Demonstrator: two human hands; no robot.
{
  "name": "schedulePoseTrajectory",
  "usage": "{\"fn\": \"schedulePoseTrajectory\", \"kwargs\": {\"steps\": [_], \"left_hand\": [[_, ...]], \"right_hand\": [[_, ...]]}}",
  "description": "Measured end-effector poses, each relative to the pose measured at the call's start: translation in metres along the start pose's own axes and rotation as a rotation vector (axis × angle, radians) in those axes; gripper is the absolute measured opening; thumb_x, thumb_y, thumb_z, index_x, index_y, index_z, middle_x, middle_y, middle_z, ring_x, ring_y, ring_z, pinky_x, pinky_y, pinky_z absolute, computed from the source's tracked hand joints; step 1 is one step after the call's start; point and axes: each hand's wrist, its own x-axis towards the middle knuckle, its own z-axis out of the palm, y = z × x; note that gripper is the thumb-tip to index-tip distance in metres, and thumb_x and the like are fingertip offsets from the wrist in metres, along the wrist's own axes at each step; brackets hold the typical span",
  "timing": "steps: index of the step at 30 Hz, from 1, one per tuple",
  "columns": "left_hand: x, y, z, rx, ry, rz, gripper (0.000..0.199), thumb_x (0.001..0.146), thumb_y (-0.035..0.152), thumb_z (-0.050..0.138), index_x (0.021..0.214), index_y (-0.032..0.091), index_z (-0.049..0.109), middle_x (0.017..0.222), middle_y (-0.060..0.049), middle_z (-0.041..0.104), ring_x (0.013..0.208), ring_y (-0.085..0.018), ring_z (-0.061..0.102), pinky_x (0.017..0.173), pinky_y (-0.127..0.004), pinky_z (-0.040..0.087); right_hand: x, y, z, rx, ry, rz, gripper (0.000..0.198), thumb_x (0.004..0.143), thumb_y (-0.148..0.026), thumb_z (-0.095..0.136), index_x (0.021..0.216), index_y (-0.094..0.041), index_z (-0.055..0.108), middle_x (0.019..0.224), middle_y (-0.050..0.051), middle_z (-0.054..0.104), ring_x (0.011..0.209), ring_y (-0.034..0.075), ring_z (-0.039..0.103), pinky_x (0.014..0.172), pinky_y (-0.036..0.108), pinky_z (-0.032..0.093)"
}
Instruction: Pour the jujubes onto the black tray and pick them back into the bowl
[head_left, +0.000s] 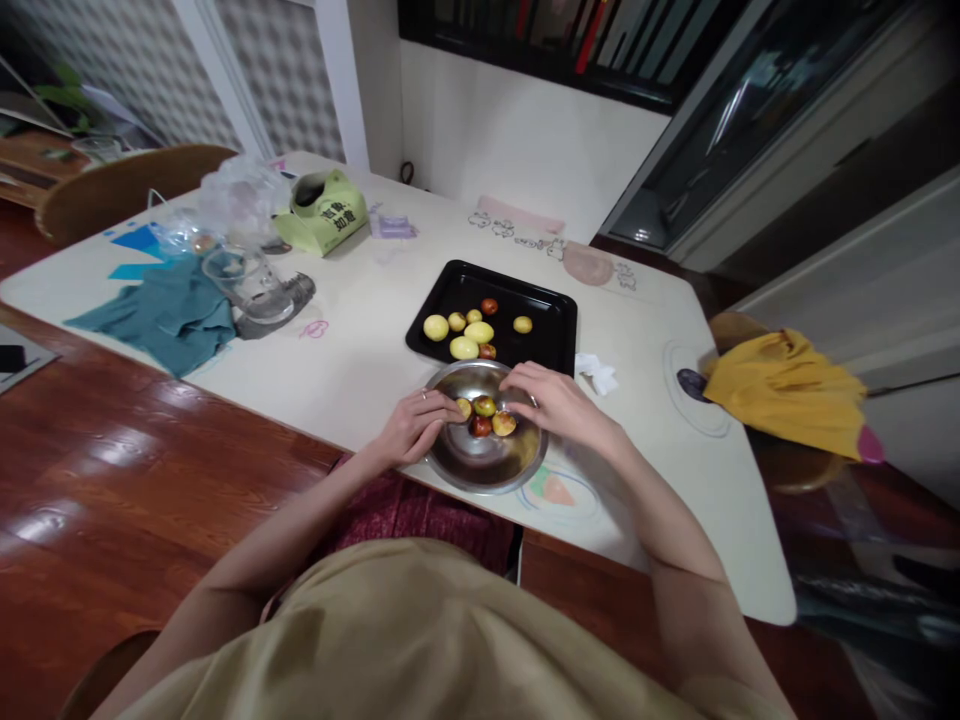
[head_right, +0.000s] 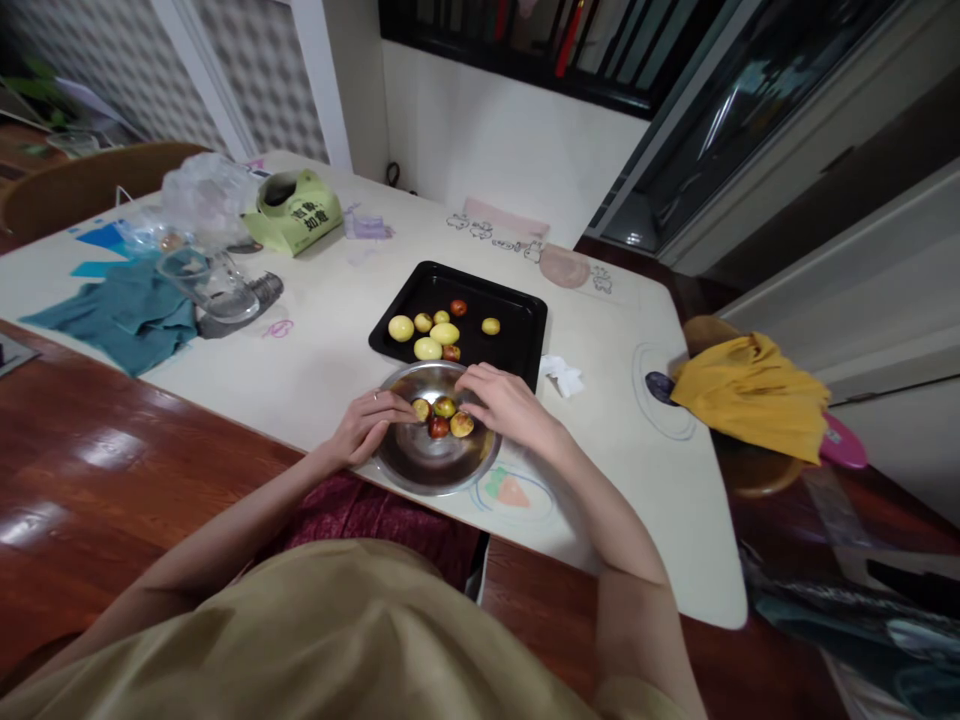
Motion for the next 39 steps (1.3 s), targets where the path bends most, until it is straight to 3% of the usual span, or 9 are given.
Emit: {"fn": "schedulePoseTrajectory", "kwargs": {"steps": [4, 7, 10, 16, 19, 24, 31, 39], "left_hand": [[0.001, -0.001, 0.001, -0.006, 0.005, 0.01, 0.043, 0.113, 0.026, 0.032, 0.116, 0.016, 0.073, 0.111, -0.013, 0.08, 0.098, -0.023, 0.074, 0.088, -0.038, 0.052], [0.001, 0.0, 0.001, 0.0, 0.001, 0.012, 0.043, 0.112, 0.026, 0.032, 0.117, 0.016, 0.073, 0.11, -0.012, 0.08, 0.097, -0.023, 0.074, 0.087, -0.037, 0.051], [0.001, 0.0, 0.0, 0.008, 0.004, 0.008, 0.042, 0.112, 0.025, 0.032, 0.117, 0.017, 0.073, 0.11, -0.012, 0.08, 0.096, -0.023, 0.074, 0.086, -0.037, 0.051], [0.002, 0.003, 0.0, 0.025, -0.007, -0.006, 0.042, 0.112, 0.023, 0.032, 0.115, 0.016, 0.073, 0.111, -0.012, 0.08, 0.096, -0.023, 0.074, 0.087, -0.038, 0.052], [0.002, 0.004, 0.0, 0.011, -0.017, -0.012, 0.043, 0.113, 0.025, 0.032, 0.116, 0.016, 0.074, 0.112, -0.013, 0.08, 0.097, -0.023, 0.074, 0.087, -0.038, 0.053], [0.002, 0.002, -0.001, -0.006, -0.011, -0.004, 0.045, 0.114, 0.027, 0.031, 0.121, 0.016, 0.074, 0.115, -0.014, 0.08, 0.097, -0.023, 0.074, 0.088, -0.04, 0.054], [-0.001, 0.001, 0.0, 0.0, -0.017, -0.015, 0.044, 0.113, 0.026, 0.032, 0.12, 0.017, 0.074, 0.113, -0.013, 0.08, 0.099, -0.024, 0.074, 0.089, -0.04, 0.054], [-0.002, -0.001, 0.001, -0.009, -0.015, -0.022, 0.044, 0.112, 0.025, 0.032, 0.12, 0.017, 0.075, 0.112, -0.013, 0.08, 0.098, -0.024, 0.073, 0.089, -0.04, 0.054]], "right_hand": [[0.013, 0.019, -0.011, 0.042, 0.142, 0.028, 0.017, 0.105, -0.032, 0.061, 0.115, -0.023, 0.072, 0.116, 0.01, 0.073, 0.111, 0.029, 0.067, 0.094, 0.042, 0.056], [0.041, 0.049, -0.011, 0.049, 0.242, 0.09, 0.024, 0.103, -0.03, 0.059, 0.124, -0.023, 0.071, 0.126, 0.012, 0.071, 0.116, 0.031, 0.066, 0.097, 0.046, 0.057], [0.077, 0.086, -0.003, -0.033, 0.292, 0.152, 0.04, 0.1, -0.024, 0.059, 0.139, -0.022, 0.065, 0.136, 0.015, 0.067, 0.129, 0.035, 0.061, 0.112, 0.054, 0.051], [0.128, 0.124, 0.03, -0.107, 0.211, 0.224, 0.06, 0.095, -0.012, 0.054, 0.155, -0.02, 0.054, 0.152, 0.016, 0.058, 0.141, 0.033, 0.053, 0.119, 0.057, 0.049], [0.132, 0.124, 0.039, -0.148, 0.148, 0.174, 0.056, 0.096, -0.01, 0.052, 0.151, -0.021, 0.058, 0.153, 0.015, 0.058, 0.14, 0.033, 0.052, 0.116, 0.055, 0.05], [0.125, 0.119, 0.038, -0.219, 0.157, 0.198, 0.038, 0.096, -0.012, 0.058, 0.133, -0.017, 0.067, 0.133, 0.017, 0.063, 0.122, 0.033, 0.059, 0.105, 0.049, 0.053], [0.109, 0.108, 0.033, -0.232, 0.133, 0.174, 0.034, 0.092, -0.012, 0.066, 0.126, -0.017, 0.068, 0.121, 0.016, 0.071, 0.118, 0.035, 0.061, 0.104, 0.051, 0.047], [0.07, 0.067, 0.005, -0.131, 0.295, 0.091, 0.032, 0.099, -0.028, 0.064, 0.13, -0.022, 0.069, 0.124, 0.015, 0.072, 0.117, 0.037, 0.062, 0.104, 0.054, 0.047]]}}
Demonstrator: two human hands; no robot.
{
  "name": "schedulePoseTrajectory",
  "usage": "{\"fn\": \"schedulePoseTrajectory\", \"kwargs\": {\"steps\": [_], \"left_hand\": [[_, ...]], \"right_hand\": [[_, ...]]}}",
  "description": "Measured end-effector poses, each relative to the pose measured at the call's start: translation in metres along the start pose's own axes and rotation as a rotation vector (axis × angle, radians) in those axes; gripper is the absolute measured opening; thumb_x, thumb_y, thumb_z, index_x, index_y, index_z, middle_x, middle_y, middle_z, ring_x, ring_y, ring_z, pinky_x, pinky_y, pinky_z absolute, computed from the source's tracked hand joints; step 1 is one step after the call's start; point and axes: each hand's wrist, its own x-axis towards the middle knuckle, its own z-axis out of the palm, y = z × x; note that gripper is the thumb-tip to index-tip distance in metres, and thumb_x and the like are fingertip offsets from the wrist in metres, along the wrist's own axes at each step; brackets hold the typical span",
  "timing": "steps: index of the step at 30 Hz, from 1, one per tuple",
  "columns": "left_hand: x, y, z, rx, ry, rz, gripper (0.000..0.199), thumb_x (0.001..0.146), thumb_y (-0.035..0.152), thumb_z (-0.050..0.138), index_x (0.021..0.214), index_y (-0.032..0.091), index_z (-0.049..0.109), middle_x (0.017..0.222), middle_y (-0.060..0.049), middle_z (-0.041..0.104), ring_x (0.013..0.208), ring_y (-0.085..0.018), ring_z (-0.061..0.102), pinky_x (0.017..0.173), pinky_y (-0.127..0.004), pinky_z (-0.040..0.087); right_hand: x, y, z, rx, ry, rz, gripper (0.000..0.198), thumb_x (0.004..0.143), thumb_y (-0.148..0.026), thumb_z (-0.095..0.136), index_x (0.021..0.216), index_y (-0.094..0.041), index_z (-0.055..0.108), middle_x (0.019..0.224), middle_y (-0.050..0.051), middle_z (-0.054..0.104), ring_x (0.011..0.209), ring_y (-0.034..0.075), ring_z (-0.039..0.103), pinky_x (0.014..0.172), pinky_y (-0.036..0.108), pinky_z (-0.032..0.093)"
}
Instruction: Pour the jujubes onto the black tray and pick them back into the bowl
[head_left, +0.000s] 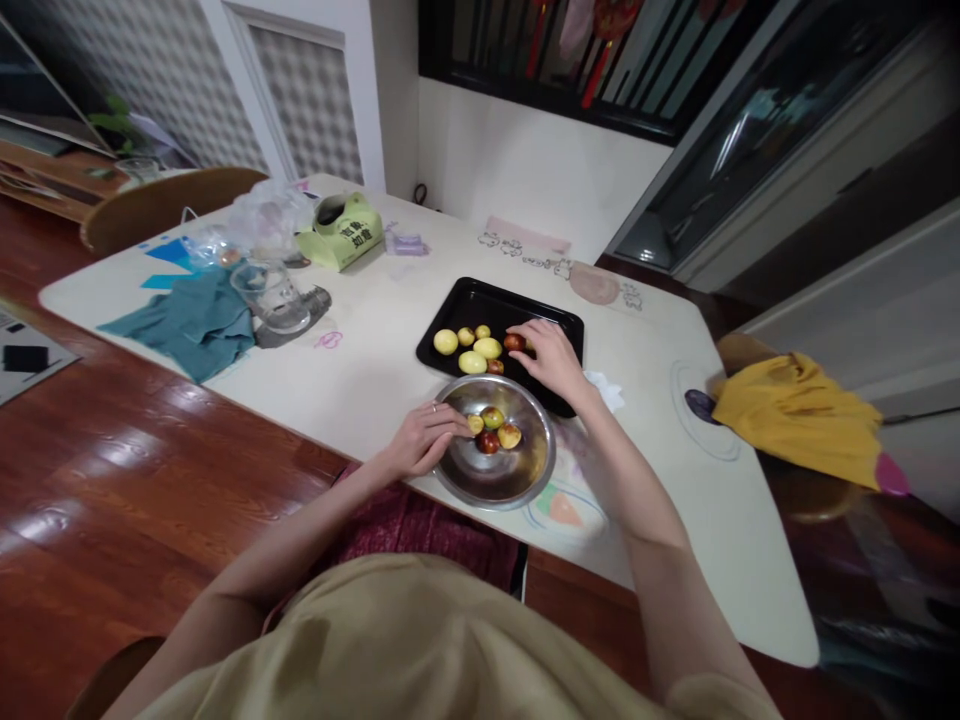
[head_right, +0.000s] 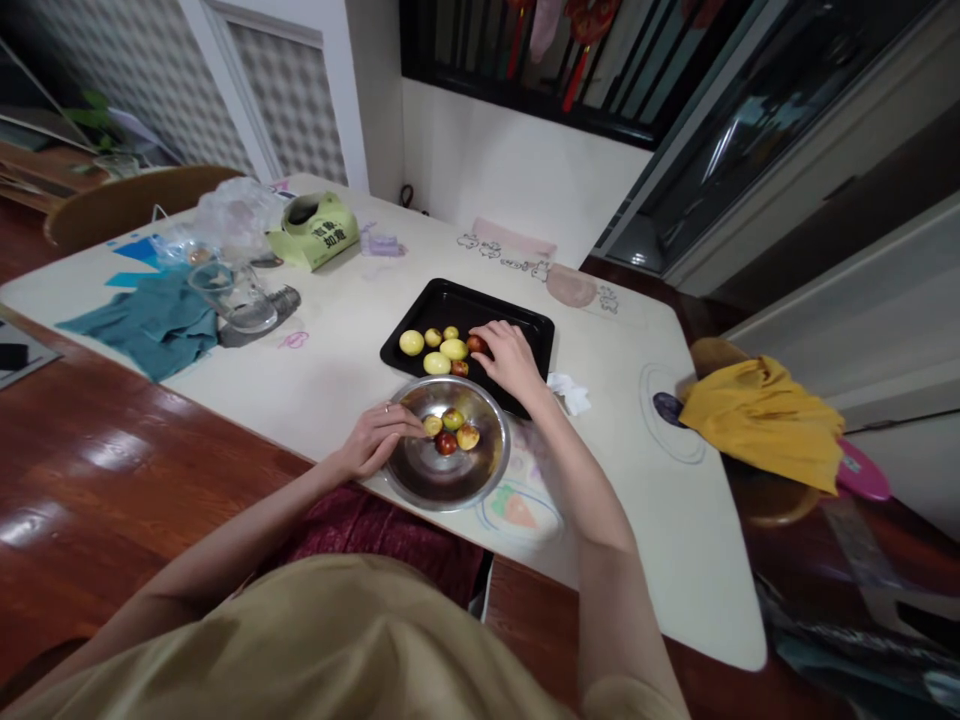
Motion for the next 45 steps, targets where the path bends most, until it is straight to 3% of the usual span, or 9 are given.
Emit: {"fn": "schedulePoseTrajectory", "kwargs": {"steps": [3, 7, 15, 24, 37, 45], "left_hand": [[0.0, 0.0, 0.001, 0.004, 0.006, 0.008, 0.044, 0.112, 0.024, 0.032, 0.119, 0.017, 0.075, 0.112, -0.013, 0.08, 0.098, -0.024, 0.074, 0.088, -0.039, 0.054], [0.001, 0.001, 0.001, 0.024, 0.019, 0.02, 0.043, 0.112, 0.023, 0.033, 0.116, 0.016, 0.075, 0.11, -0.012, 0.08, 0.096, -0.023, 0.073, 0.087, -0.038, 0.053], [0.002, 0.002, 0.0, 0.019, -0.01, 0.004, 0.047, 0.113, 0.027, 0.03, 0.118, 0.017, 0.075, 0.106, -0.012, 0.079, 0.095, -0.023, 0.072, 0.088, -0.039, 0.053], [-0.001, -0.001, 0.003, 0.031, 0.034, 0.031, 0.039, 0.112, 0.023, 0.033, 0.101, 0.017, 0.069, 0.097, -0.01, 0.078, 0.087, -0.021, 0.07, 0.082, -0.038, 0.052], [0.003, 0.002, 0.001, 0.057, 0.066, 0.082, 0.037, 0.112, 0.02, 0.033, 0.104, 0.016, 0.069, 0.095, -0.01, 0.077, 0.086, -0.021, 0.07, 0.082, -0.036, 0.053], [0.004, 0.004, 0.001, 0.077, 0.034, 0.045, 0.042, 0.113, 0.023, 0.03, 0.098, 0.016, 0.069, 0.091, -0.01, 0.077, 0.083, -0.02, 0.069, 0.08, -0.036, 0.05]], "right_hand": [[-0.018, -0.023, -0.012, 0.128, -0.007, -0.059, 0.031, 0.102, -0.033, 0.063, 0.131, -0.022, 0.067, 0.126, 0.013, 0.072, 0.117, 0.034, 0.063, 0.105, 0.051, 0.049], [-0.038, -0.054, -0.012, 0.2, -0.153, -0.14, 0.028, 0.099, -0.028, 0.069, 0.125, -0.021, 0.067, 0.123, 0.013, 0.074, 0.114, 0.031, 0.066, 0.102, 0.046, 0.051], [-0.045, -0.089, -0.008, 0.283, -0.383, -0.262, 0.017, 0.094, -0.018, 0.072, 0.11, -0.021, 0.068, 0.109, 0.008, 0.073, 0.106, 0.026, 0.068, 0.101, 0.041, 0.051], [-0.046, -0.095, -0.006, 0.33, -0.475, -0.231, 0.024, 0.086, -0.015, 0.084, 0.104, -0.019, 0.07, 0.102, 0.006, 0.07, 0.1, 0.024, 0.067, 0.091, 0.036, 0.052], [-0.048, -0.097, -0.001, 0.292, -0.497, -0.304, 0.025, 0.085, -0.018, 0.088, 0.1, -0.018, 0.068, 0.104, 0.006, 0.067, 0.099, 0.024, 0.064, 0.089, 0.035, 0.051], [-0.049, -0.1, 0.01, 0.21, -0.513, -0.322, 0.02, 0.084, -0.018, 0.087, 0.097, -0.015, 0.072, 0.108, 0.009, 0.066, 0.107, 0.027, 0.062, 0.094, 0.038, 0.051]]}}
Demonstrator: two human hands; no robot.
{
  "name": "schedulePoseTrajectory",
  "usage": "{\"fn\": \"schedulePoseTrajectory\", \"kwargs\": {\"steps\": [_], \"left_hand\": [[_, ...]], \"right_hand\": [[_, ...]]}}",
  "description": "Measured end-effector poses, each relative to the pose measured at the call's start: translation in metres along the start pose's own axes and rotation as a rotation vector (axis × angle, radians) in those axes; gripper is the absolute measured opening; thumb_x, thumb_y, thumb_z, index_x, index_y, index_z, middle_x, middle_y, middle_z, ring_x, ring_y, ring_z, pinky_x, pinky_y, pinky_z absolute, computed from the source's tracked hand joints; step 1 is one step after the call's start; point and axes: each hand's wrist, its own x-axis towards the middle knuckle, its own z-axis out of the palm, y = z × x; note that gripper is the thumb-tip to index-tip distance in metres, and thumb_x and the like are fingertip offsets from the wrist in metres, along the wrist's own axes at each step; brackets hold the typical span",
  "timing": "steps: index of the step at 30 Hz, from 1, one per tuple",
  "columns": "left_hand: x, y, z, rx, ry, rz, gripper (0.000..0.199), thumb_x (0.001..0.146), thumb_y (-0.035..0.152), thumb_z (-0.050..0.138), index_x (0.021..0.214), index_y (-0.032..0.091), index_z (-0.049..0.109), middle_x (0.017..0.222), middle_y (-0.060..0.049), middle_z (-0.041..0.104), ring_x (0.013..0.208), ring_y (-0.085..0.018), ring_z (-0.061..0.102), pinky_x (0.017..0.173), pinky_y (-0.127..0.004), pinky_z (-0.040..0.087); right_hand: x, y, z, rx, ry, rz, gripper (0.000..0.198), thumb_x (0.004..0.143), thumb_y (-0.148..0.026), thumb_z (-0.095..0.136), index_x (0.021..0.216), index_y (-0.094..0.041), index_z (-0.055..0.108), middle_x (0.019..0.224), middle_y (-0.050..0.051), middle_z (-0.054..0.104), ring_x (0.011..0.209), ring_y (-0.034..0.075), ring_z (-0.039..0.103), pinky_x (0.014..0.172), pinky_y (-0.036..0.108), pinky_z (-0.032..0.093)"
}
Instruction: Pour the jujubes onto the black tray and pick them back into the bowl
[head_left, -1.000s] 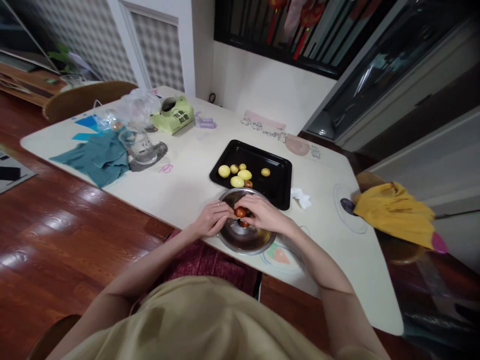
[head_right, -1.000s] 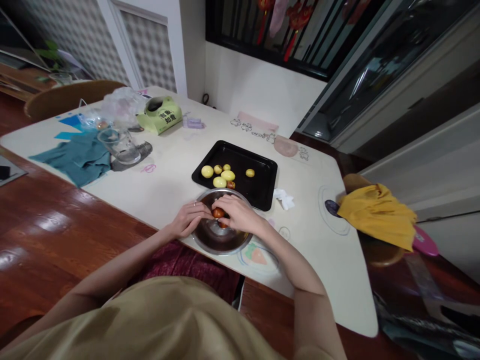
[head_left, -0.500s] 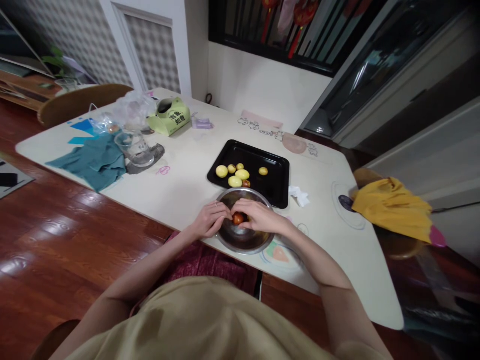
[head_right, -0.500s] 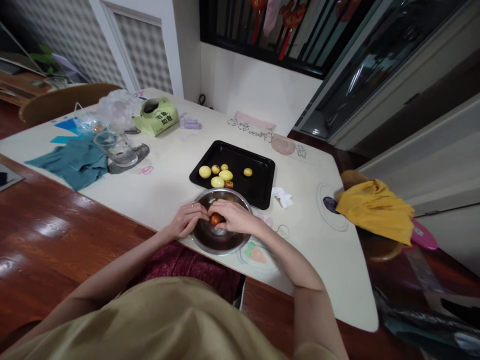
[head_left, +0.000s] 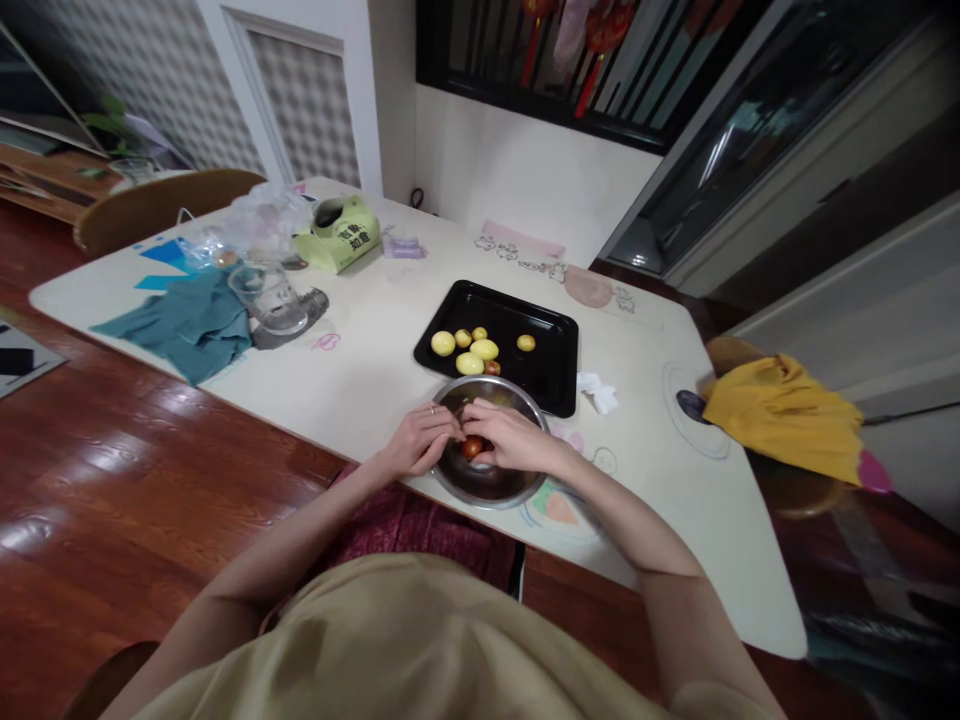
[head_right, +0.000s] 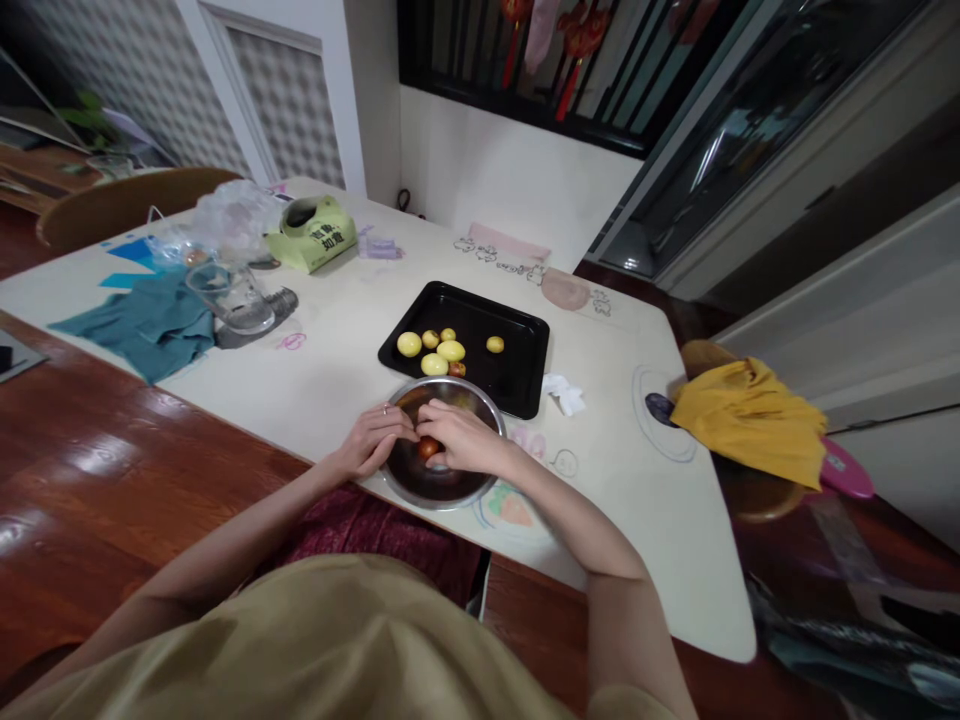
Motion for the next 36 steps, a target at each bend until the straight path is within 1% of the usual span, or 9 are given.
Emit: {"fn": "schedulePoseTrajectory", "kwargs": {"steps": [6, 10, 14, 17, 19, 23, 29, 33, 36], "left_hand": [[0.002, 0.001, 0.0, 0.002, 0.015, 0.002, 0.041, 0.113, 0.021, 0.031, 0.096, 0.016, 0.069, 0.088, -0.009, 0.076, 0.081, -0.02, 0.067, 0.078, -0.035, 0.048], [0.002, 0.0, -0.001, 0.001, -0.003, -0.001, 0.043, 0.113, 0.022, 0.031, 0.097, 0.016, 0.071, 0.089, -0.009, 0.076, 0.081, -0.02, 0.067, 0.079, -0.036, 0.048], [0.001, 0.0, -0.002, -0.008, -0.037, -0.023, 0.047, 0.114, 0.025, 0.029, 0.098, 0.015, 0.072, 0.092, -0.01, 0.077, 0.082, -0.02, 0.068, 0.081, -0.036, 0.048], [0.0, -0.001, -0.002, -0.017, -0.028, -0.013, 0.047, 0.114, 0.025, 0.029, 0.097, 0.015, 0.072, 0.092, -0.01, 0.077, 0.081, -0.02, 0.067, 0.08, -0.036, 0.047], [0.0, -0.001, -0.002, -0.022, -0.024, -0.009, 0.046, 0.114, 0.024, 0.03, 0.097, 0.015, 0.072, 0.091, -0.009, 0.076, 0.082, -0.02, 0.067, 0.08, -0.036, 0.046], [0.0, -0.001, -0.002, -0.027, -0.035, -0.014, 0.046, 0.114, 0.025, 0.03, 0.099, 0.016, 0.072, 0.091, -0.009, 0.076, 0.081, -0.021, 0.067, 0.079, -0.036, 0.046], [0.002, 0.0, -0.003, -0.03, -0.028, -0.024, 0.048, 0.114, 0.027, 0.029, 0.098, 0.016, 0.072, 0.09, -0.009, 0.077, 0.079, -0.021, 0.067, 0.078, -0.037, 0.048], [0.003, 0.001, -0.003, -0.026, -0.017, -0.01, 0.045, 0.114, 0.025, 0.03, 0.098, 0.016, 0.072, 0.09, -0.009, 0.076, 0.08, -0.02, 0.068, 0.078, -0.037, 0.049], [0.004, 0.001, -0.003, -0.028, -0.002, 0.006, 0.042, 0.113, 0.022, 0.032, 0.098, 0.015, 0.071, 0.09, -0.009, 0.076, 0.08, -0.02, 0.067, 0.078, -0.036, 0.048]], "right_hand": [[0.001, 0.0, 0.004, -0.053, -0.026, 0.012, 0.02, 0.085, -0.019, 0.087, 0.098, -0.015, 0.073, 0.108, 0.01, 0.066, 0.11, 0.028, 0.061, 0.098, 0.04, 0.052], [-0.003, 0.008, -0.005, -0.002, 0.023, -0.011, 0.02, 0.089, -0.022, 0.085, 0.105, -0.016, 0.074, 0.115, 0.01, 0.068, 0.111, 0.027, 0.063, 0.099, 0.04, 0.053], [-0.007, 0.038, -0.019, 0.074, 0.269, 0.049, 0.015, 0.102, -0.032, 0.068, 0.111, -0.021, 0.074, 0.121, 0.01, 0.069, 0.115, 0.027, 0.065, 0.105, 0.043, 0.053], [-0.012, 0.078, -0.022, 0.002, 0.507, 0.21, 0.026, 0.105, -0.03, 0.058, 0.125, -0.021, 0.071, 0.13, 0.014, 0.067, 0.124, 0.031, 0.062, 0.112, 0.051, 0.051], [-0.016, 0.106, -0.019, -0.05, 0.587, 0.307, 0.04, 0.103, -0.028, 0.055, 0.141, -0.023, 0.064, 0.142, 0.015, 0.063, 0.134, 0.034, 0.058, 0.119, 0.057, 0.047], [-0.023, 0.146, -0.007, -0.058, 0.587, 0.38, 0.062, 0.098, -0.025, 0.054, 0.159, -0.022, 0.048, 0.157, 0.016, 0.054, 0.148, 0.034, 0.048, 0.125, 0.06, 0.041], [-0.025, 0.154, -0.004, -0.065, 0.584, 0.397, 0.054, 0.096, -0.028, 0.06, 0.149, -0.024, 0.058, 0.13, 0.014, 0.066, 0.125, 0.035, 0.061, 0.115, 0.06, 0.051], [-0.023, 0.158, -0.009, -0.091, 0.641, 0.441, 0.059, 0.097, -0.029, 0.059, 0.155, -0.024, 0.053, 0.146, 0.015, 0.058, 0.139, 0.036, 0.053, 0.122, 0.059, 0.045], [-0.018, 0.168, -0.008, -0.069, 0.614, 0.479, 0.066, 0.096, -0.028, 0.059, 0.161, -0.021, 0.046, 0.157, 0.017, 0.052, 0.148, 0.036, 0.047, 0.127, 0.058, 0.04]]}}
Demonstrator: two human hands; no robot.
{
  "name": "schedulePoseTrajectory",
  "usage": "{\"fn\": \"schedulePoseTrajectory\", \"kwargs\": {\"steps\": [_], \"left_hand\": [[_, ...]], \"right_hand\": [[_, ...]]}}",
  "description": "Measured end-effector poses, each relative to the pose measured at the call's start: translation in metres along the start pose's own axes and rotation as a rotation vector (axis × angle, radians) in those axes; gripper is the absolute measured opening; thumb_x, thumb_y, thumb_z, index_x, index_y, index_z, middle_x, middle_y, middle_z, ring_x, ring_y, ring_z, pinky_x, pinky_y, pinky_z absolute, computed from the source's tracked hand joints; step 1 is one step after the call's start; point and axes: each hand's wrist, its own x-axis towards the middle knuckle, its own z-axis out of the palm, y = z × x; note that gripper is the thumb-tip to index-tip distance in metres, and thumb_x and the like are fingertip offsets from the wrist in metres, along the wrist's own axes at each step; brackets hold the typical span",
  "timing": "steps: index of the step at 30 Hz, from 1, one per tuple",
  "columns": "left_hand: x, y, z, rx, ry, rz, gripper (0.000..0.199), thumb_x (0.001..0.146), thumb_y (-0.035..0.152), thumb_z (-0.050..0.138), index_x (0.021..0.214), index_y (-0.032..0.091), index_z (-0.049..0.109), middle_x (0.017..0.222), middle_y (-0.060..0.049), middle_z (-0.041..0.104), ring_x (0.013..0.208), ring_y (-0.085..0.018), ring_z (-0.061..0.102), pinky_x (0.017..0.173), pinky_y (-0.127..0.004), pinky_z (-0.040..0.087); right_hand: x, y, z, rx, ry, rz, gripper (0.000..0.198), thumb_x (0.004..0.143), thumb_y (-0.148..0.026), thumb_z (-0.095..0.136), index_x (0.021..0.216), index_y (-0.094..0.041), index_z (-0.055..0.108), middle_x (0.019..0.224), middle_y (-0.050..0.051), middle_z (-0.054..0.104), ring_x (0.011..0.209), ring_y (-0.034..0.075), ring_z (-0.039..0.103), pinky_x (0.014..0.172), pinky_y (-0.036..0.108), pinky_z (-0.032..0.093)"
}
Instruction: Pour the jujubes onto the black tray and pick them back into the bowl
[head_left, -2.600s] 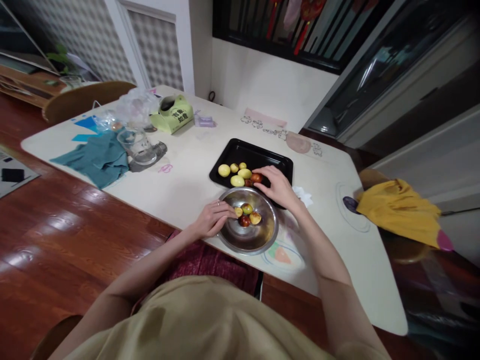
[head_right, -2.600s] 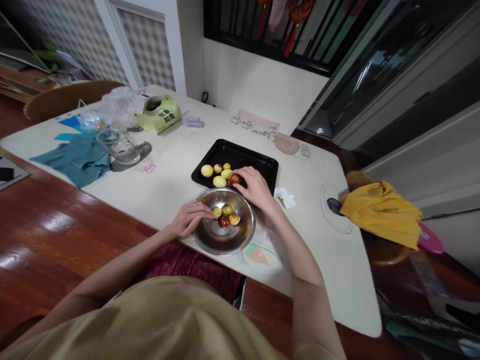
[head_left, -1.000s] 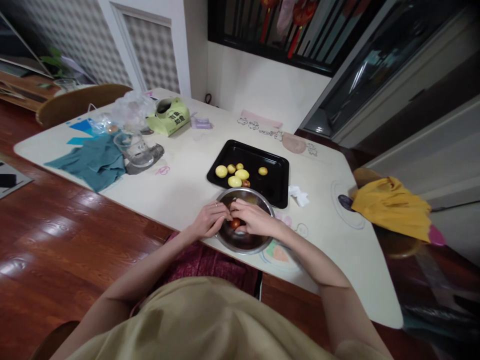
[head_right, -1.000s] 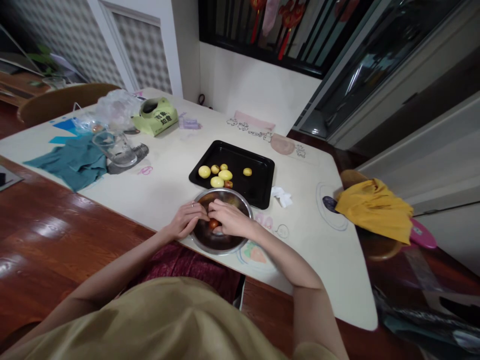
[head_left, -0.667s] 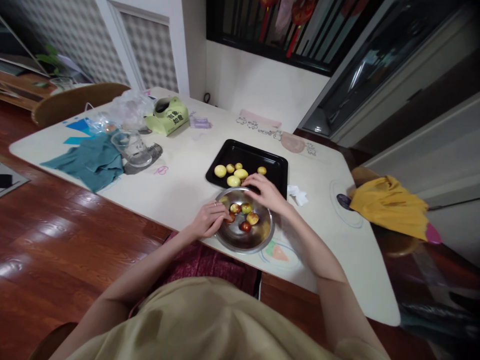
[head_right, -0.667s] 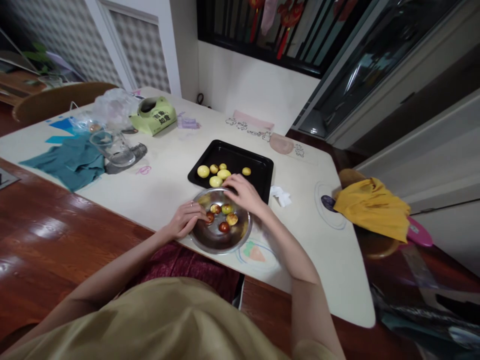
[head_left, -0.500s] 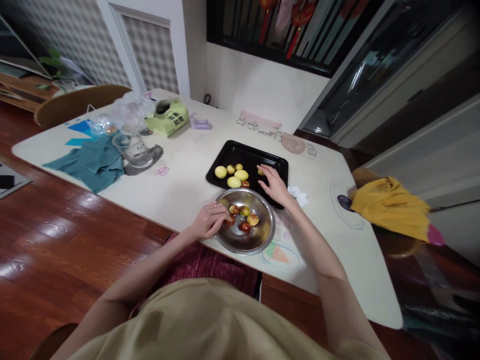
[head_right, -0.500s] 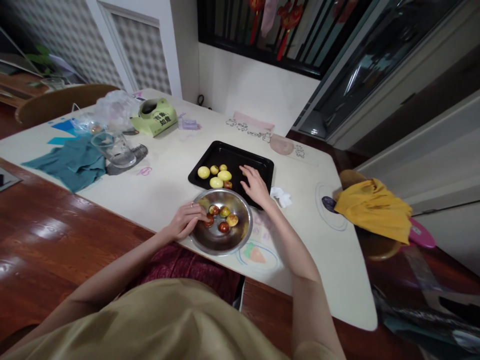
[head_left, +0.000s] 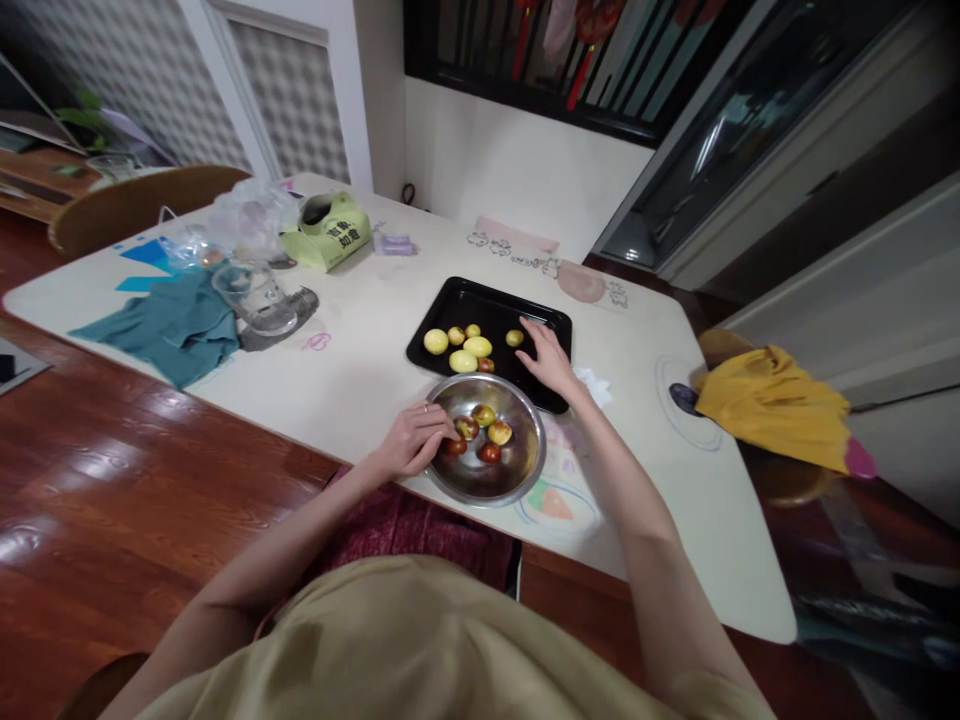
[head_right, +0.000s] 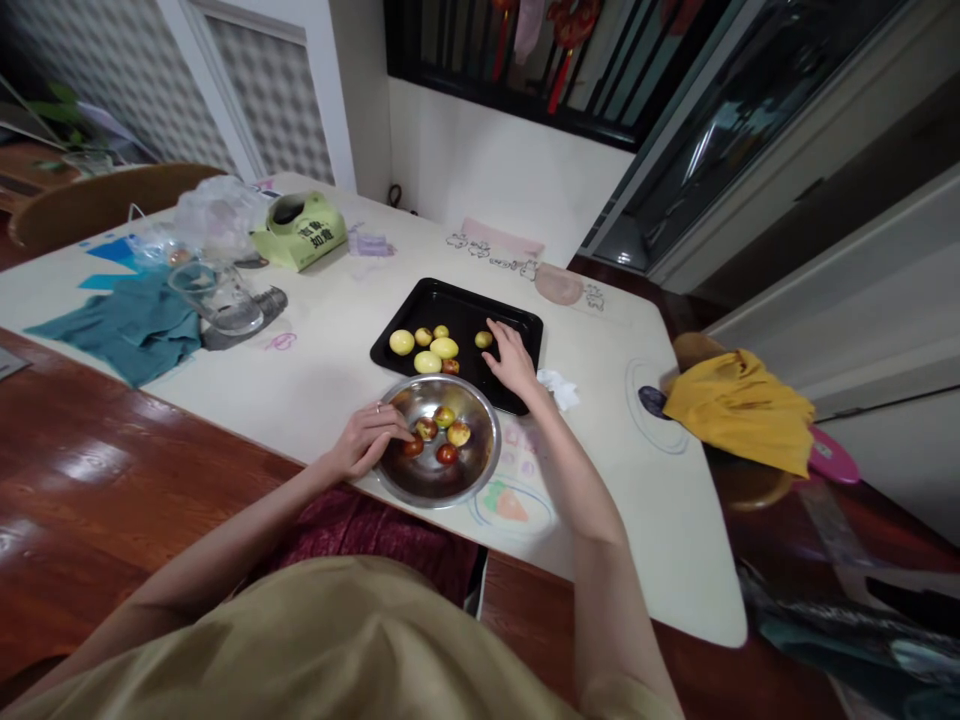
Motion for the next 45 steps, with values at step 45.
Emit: {"fn": "schedulePoseTrajectory", "kwargs": {"steps": [45], "left_hand": [[-0.003, -0.003, 0.001, -0.016, -0.034, -0.029, 0.049, 0.114, 0.027, 0.028, 0.097, 0.016, 0.073, 0.09, -0.01, 0.075, 0.081, -0.021, 0.066, 0.079, -0.038, 0.048]], "right_hand": [[-0.066, -0.165, -0.048, -0.08, -0.634, -0.356, 0.015, 0.087, -0.01, 0.078, 0.096, -0.018, 0.069, 0.099, 0.007, 0.075, 0.093, 0.023, 0.069, 0.082, 0.032, 0.044]]}}
